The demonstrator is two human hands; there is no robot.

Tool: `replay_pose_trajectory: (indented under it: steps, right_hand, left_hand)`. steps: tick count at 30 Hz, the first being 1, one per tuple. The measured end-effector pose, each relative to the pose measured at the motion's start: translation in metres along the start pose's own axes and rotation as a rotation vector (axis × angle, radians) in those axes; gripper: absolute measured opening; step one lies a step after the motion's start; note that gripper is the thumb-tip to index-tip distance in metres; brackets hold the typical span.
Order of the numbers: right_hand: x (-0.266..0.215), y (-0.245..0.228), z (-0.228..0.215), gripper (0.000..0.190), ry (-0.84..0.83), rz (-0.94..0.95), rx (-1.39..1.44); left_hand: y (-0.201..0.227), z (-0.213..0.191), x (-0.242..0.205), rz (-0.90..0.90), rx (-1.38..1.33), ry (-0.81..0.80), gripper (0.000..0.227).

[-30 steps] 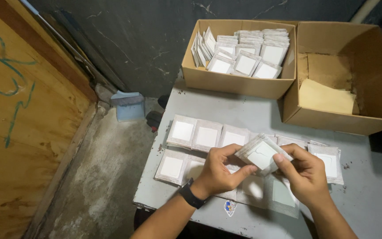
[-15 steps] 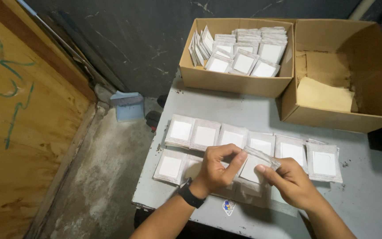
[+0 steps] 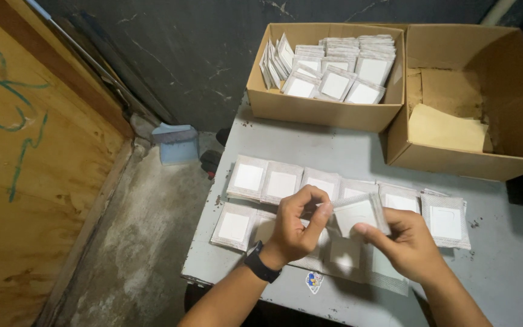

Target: Sort and arrange small white packets from a cardboard box into organized rows on a table.

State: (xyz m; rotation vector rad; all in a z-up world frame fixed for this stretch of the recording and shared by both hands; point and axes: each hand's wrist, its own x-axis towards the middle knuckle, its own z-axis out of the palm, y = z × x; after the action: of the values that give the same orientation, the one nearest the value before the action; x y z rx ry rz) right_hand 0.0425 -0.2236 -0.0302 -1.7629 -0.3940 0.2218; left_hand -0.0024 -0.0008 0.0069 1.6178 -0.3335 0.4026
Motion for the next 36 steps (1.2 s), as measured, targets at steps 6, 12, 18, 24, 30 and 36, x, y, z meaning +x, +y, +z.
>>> replay_pose_trajectory:
  steps: [6, 12, 18, 24, 30, 36]
  right_hand:
    - [0.0, -0.009, 0.001, 0.026, -0.157, 0.014, -0.012]
    - [0.0, 0.008, 0.001, 0.034, -0.073, 0.042, -0.009]
    - [-0.002, 0.018, 0.004, 0.032, 0.012, 0.035, 0.047]
    - [-0.002, 0.013, 0.007, 0.028, 0.108, 0.043, 0.094]
    - [-0.002, 0.008, 0.006, 0.03, 0.285, 0.04, 0.115]
    - [-0.003, 0.012, 0.001, 0.044, 0.156, 0.004, -0.047]
  left_hand:
    - [0.0, -0.001, 0.001, 0.017, -0.001, -0.072, 0.016]
    - [0.002, -0.001, 0.001, 0.0, 0.003, -0.134, 0.019]
    - [-0.002, 0.0, 0.0, -0.005, 0.023, -0.153, 0.018]
    - [-0.005, 0.001, -0.001, -0.012, 0.022, -0.173, 0.011]
    - [-0.003, 0.001, -0.001, -0.025, 0.054, -0.211, 0.011]
    - [0.002, -0.001, 0.002, -0.035, -0.041, -0.207, 0.014]
